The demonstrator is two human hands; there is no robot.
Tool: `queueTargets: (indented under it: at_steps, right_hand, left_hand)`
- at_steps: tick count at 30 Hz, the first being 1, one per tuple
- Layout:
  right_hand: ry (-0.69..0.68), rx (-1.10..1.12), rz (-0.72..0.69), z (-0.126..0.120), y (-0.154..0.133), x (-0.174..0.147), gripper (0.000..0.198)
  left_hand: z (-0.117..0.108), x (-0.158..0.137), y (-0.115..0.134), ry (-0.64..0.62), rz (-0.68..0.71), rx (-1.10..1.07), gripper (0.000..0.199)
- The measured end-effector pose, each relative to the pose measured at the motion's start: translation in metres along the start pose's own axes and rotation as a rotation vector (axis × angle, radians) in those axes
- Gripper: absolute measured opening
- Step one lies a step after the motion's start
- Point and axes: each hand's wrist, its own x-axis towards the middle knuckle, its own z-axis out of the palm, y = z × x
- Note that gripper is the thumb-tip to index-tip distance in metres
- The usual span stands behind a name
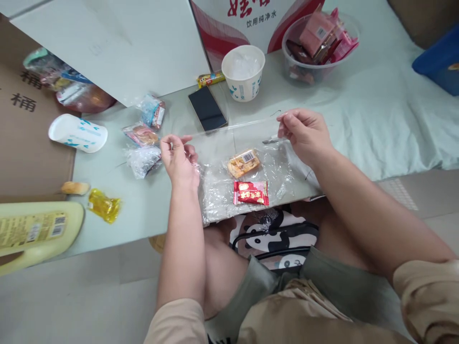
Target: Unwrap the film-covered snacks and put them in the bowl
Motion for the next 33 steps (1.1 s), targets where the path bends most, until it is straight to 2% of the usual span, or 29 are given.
queueTargets:
  at_steps: [11,17,21,23,25,28,31,33]
  right_hand:
    - [0.216,-0.187,-0.118,0.009,0.009,0.006,0.052]
    - [0.253,-0.121,-0.109,0.010,-0.006,0.003,0.035]
    - [0.223,-0.102,-0.092,0.004,-0.004,0.003,0.034]
    - [0.271,-0.135,-0.102,0.002,-0.004,0.005,0.034]
    - [0.348,-0.156,-0.152,0.000,-0.007,0.005,0.032]
    - [0.445,-0.212,-0.335,-0.003,-0.016,-0.002,0.028]
    - [0.402,-0.357,-0.426,-0.002,-0.025,-0.021,0.017]
    - [0.253,-0.472,-0.428,0.002,-0.029,-0.036,0.011]
  left_hand:
    - [0.006,-0.003,0.002,0.039,0.018,0.059,0.038]
    - [0.002,-0.001,0.001,-0.014,0.057,0.024,0.037]
    - [0.003,-0.002,0.001,-0.018,0.059,-0.001,0.036]
    - [0.004,-0.003,0.001,-0.017,0.051,-0.025,0.038]
    - [0.003,-0.003,0.000,-0.009,0.036,-0.053,0.040]
    - [-0.001,0.000,-0.001,0.007,0.003,-0.077,0.043]
    - [-0.008,0.005,-0.001,0.050,0.001,-0.092,0.051]
    - [-0.013,0.006,-0.001,0.057,0.010,-0.059,0.056]
